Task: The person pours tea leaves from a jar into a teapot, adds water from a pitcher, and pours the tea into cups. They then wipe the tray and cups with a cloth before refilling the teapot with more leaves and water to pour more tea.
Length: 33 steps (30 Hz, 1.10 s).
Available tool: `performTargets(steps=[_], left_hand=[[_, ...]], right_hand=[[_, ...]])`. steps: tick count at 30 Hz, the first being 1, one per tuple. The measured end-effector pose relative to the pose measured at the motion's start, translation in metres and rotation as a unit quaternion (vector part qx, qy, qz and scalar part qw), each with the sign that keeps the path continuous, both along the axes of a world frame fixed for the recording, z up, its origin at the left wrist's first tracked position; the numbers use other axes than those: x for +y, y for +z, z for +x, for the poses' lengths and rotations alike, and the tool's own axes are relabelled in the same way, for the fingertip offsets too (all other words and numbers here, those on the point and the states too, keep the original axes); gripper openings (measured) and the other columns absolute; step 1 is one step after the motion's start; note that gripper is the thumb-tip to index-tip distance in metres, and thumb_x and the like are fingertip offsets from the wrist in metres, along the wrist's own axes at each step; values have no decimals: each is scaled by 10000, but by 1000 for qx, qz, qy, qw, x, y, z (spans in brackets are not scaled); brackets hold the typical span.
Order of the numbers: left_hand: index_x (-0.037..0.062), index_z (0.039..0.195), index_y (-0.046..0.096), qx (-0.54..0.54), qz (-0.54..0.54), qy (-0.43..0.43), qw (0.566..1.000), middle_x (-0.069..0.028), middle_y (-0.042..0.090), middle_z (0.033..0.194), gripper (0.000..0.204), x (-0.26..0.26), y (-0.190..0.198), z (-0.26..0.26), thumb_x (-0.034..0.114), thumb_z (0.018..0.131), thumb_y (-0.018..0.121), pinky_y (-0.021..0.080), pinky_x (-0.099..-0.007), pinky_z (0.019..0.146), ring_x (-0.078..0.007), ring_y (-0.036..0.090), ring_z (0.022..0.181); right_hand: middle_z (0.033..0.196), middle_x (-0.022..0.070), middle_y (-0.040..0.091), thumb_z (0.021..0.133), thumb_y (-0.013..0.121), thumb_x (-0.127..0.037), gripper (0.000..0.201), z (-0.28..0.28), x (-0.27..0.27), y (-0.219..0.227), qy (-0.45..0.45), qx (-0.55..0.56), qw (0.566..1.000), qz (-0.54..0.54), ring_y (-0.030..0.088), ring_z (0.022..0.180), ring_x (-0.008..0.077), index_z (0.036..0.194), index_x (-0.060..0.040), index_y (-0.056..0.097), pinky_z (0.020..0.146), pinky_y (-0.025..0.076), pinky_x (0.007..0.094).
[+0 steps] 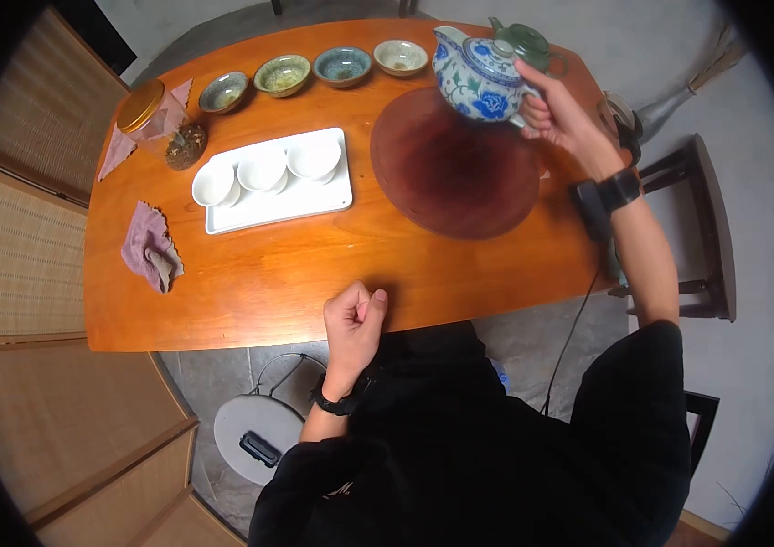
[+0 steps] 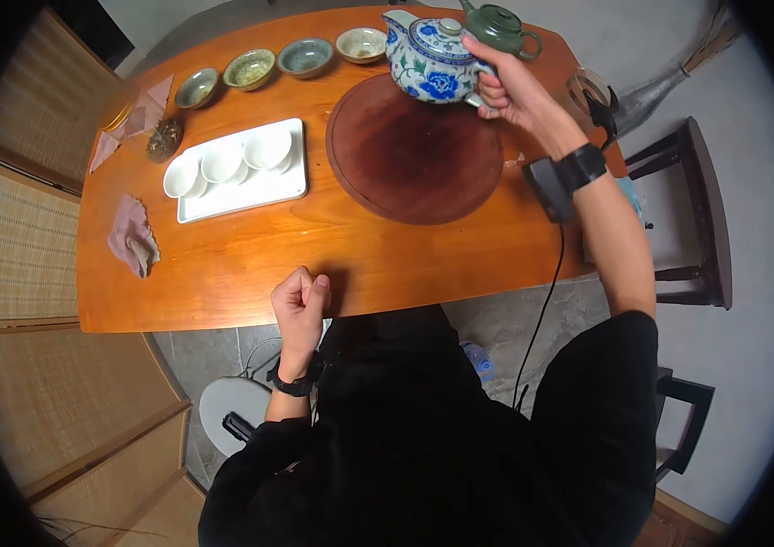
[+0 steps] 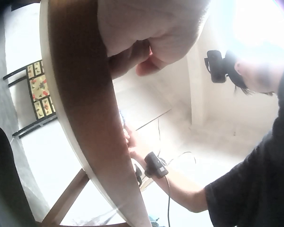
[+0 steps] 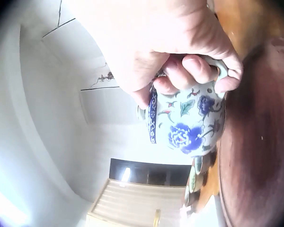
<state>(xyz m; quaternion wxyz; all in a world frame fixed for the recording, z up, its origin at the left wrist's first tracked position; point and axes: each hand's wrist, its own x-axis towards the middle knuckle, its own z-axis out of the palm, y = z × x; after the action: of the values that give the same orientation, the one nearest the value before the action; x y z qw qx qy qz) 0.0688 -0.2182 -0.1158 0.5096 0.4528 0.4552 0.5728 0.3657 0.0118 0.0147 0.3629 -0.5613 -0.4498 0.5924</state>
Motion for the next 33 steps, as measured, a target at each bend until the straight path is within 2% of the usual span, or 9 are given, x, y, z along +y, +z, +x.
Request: performTargets(steps=[2, 4, 8, 12, 19, 23, 26, 29, 33], left_hand=[[96, 614, 310, 10, 4, -3, 1000, 68, 295, 560, 428, 1, 0, 0, 54, 918, 609, 204, -225, 465, -30, 254, 537], [119, 626, 304, 36, 14, -6, 999, 72, 313, 562, 422, 1, -2, -1, 41, 927, 590, 218, -207, 460, -19, 275, 515], [101, 611, 310, 49, 18, 4, 999, 66, 292, 554, 427, 2, 8, 0, 49, 914, 606, 200, -228, 461, -32, 250, 525], [72, 602, 318, 56, 20, 12, 998, 35, 274, 532, 436, 2, 6, 1, 76, 905, 631, 206, -252, 453, -58, 251, 517], [61, 602, 322, 75, 36, 11, 996, 2, 264, 515, 433, 3, 5, 1, 77, 896, 639, 217, -267, 444, -82, 256, 490], [60, 602, 323, 71, 32, 13, 997, -1, 263, 514, 432, 3, 3, 0, 76, 895, 640, 218, -268, 443, -86, 253, 488], [60, 601, 322, 65, 27, 15, 997, 0, 261, 514, 431, 4, 3, 0, 73, 894, 638, 217, -269, 443, -85, 253, 488], [61, 600, 322, 59, 21, 16, 998, 3, 262, 514, 428, 4, 6, 1, 65, 892, 634, 214, -269, 443, -82, 253, 490], [63, 598, 320, 63, 28, 21, 997, 10, 265, 513, 426, 4, 5, 1, 54, 891, 630, 215, -265, 442, -76, 255, 490]], right_hand=[[429, -80, 174, 869, 579, -603, 660, 5, 16, 6, 52, -41, 998, 3, 170, 355, 58, 478, -209, 224, 417, 330, 238], [430, -82, 172, 862, 584, -611, 662, 10, 30, 12, 59, -82, 995, 12, 174, 354, 56, 476, -214, 221, 414, 322, 237], [436, -89, 171, 845, 598, -625, 658, 7, 50, 17, 86, -122, 989, 12, 187, 355, 50, 481, -221, 227, 414, 312, 230], [443, -92, 185, 821, 619, -637, 650, -1, 63, 14, 91, -173, 980, 40, 204, 364, 41, 490, -227, 238, 407, 292, 220], [426, -93, 157, 822, 616, -638, 672, 1, 87, 21, 91, -208, 974, 9, 169, 356, 51, 486, -230, 202, 391, 248, 230], [401, -106, 194, 869, 563, -625, 602, 3, 98, 24, 106, -247, 963, 0, 192, 334, 46, 493, -236, 298, 380, 274, 233], [403, -106, 192, 868, 570, -618, 597, -1, 99, 28, 111, -229, 967, -2, 194, 332, 46, 500, -235, 296, 369, 275, 235], [411, -107, 183, 858, 588, -612, 600, 2, 108, 25, 111, -259, 959, -1, 200, 334, 43, 498, -239, 285, 363, 274, 234], [423, -110, 177, 801, 629, -659, 667, 1, 115, 25, 107, -282, 953, -2, 169, 363, 24, 478, -243, 219, 378, 218, 197]])
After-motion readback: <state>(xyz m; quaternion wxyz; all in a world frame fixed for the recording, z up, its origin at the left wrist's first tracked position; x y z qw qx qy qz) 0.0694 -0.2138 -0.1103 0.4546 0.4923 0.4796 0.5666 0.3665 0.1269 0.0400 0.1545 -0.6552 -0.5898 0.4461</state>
